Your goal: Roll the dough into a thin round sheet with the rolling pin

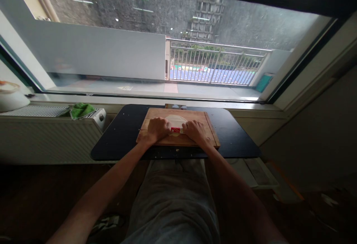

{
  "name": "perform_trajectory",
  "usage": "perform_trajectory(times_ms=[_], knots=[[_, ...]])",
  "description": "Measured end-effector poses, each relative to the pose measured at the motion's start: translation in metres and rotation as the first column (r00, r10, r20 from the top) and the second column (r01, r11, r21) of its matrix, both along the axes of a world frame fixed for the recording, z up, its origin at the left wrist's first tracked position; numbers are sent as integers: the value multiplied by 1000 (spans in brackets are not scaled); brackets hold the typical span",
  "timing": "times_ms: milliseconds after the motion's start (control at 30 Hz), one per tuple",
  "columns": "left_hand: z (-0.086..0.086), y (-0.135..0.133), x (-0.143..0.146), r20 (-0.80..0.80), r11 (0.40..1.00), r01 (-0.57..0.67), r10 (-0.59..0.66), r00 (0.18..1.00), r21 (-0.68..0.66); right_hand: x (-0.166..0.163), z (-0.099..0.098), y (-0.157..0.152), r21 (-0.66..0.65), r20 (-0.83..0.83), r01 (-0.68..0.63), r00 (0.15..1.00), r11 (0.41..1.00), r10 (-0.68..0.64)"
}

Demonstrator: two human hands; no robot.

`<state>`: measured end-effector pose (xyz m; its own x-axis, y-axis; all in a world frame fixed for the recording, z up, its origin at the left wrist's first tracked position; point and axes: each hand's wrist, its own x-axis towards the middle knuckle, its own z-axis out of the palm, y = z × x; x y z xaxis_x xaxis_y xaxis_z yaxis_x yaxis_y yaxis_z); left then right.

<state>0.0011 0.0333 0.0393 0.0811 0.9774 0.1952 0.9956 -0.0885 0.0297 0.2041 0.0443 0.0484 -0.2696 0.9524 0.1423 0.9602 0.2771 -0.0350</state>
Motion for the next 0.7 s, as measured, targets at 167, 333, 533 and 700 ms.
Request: perform_trajectory(times_ms=[167,333,533,700], knots=[[-1,-9,-1,11,999,12,-13,1000,30,2,-4,-3,-2,-20,-10,1000,1000,10],[-6,-9,-7,20,997,52,-54,998,59,12,-9,1,32,-69,-160,984,987,161],[-8,4,-14,170,996,35,-48,984,81,28,-11,17,44,-29,-553,832,832,555],[-8,-1,-28,528,927,196,-347,775,321,33,-15,23,70,18,-509,860,858,510]])
